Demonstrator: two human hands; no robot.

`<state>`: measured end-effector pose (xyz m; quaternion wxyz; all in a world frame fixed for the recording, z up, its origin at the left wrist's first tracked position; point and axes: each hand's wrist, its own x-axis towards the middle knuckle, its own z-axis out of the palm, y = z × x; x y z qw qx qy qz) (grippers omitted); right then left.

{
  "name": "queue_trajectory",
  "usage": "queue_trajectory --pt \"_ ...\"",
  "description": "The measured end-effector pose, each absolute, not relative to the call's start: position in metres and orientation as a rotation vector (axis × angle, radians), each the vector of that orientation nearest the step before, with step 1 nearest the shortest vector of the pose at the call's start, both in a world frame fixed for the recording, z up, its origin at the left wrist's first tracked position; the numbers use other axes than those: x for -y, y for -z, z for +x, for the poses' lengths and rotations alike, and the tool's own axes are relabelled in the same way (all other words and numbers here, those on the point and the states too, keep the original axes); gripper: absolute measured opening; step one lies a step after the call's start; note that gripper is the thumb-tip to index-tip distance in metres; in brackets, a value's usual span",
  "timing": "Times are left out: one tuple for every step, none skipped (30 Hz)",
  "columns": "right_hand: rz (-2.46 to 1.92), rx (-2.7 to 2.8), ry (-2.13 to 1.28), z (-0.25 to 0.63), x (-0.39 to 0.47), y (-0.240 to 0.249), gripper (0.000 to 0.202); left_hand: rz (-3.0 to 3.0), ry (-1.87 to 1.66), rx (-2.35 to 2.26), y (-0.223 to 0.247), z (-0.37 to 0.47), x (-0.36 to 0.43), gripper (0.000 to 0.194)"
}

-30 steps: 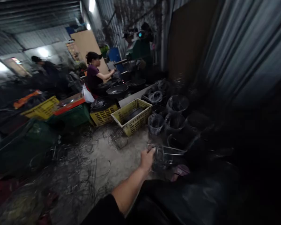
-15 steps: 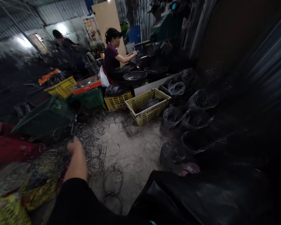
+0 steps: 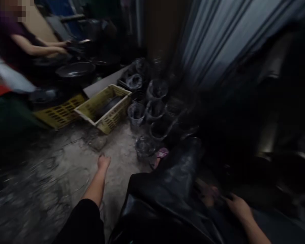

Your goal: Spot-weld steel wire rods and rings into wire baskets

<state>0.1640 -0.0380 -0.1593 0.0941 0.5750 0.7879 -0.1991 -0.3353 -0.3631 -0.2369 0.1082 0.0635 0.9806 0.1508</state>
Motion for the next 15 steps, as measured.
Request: queue_trajectory --pt "1.721 -2.247 0.570 0.173 0.038 0.164 0.023 0.342 -0.403 -2.843 0.251 -0.321 0.321 0.044" --pt "1.711 -2.170 0.561 0.178 0.039 0.169 0.024 0.514 -0.372 -2.797 0.261 -0.306 0.283 0.049" --pt "1.683 -2.121 0.558 0.180 0.040 0.175 0.027 0.691 -0.344 -2.739 0.269 -0.292 0.249 0.053" --pt "1.648 -2.093 0.553 0.180 0.041 0.179 0.029 0.855 -0.316 -2.671 0.275 -0.280 0.219 0.056" --pt "1.618 -2.082 0.548 0.178 0.042 0.183 0.030 0.993 -0.282 -2.598 0.280 -0.269 0.194 0.058" --pt "1.592 -2.075 0.546 0.176 0.043 0.186 0.031 1.099 -0.243 -2.528 0.284 -0.260 0.174 0.057" --pt "1.576 -2.065 0.546 0.174 0.045 0.187 0.030 1.171 -0.199 -2.469 0.288 -0.253 0.159 0.056" --pt "1.568 -2.049 0.553 0.172 0.045 0.188 0.029 1.212 -0.150 -2.422 0.292 -0.248 0.150 0.053" --pt "1.566 -2.028 0.567 0.171 0.046 0.188 0.028 1.230 -0.098 -2.386 0.296 -0.245 0.146 0.051" --pt "1.569 -2.010 0.580 0.170 0.047 0.187 0.027 1.231 -0.047 -2.360 0.300 -0.244 0.146 0.048" --pt "1.572 -2.002 0.588 0.170 0.047 0.187 0.027 1.222 0.001 -2.340 0.303 -0.244 0.149 0.045" --pt "1.573 -1.998 0.592 0.169 0.046 0.187 0.028 1.208 0.043 -2.324 0.306 -0.245 0.154 0.043" --pt "1.570 -1.998 0.594 0.168 0.046 0.187 0.029 1.193 0.074 -2.311 0.308 -0.246 0.161 0.040" --pt "1.565 -1.999 0.594 0.167 0.045 0.187 0.029 1.179 0.092 -2.302 0.309 -0.248 0.167 0.038" --pt "1.559 -1.998 0.593 0.166 0.044 0.188 0.028 1.169 0.095 -2.297 0.309 -0.251 0.173 0.037"
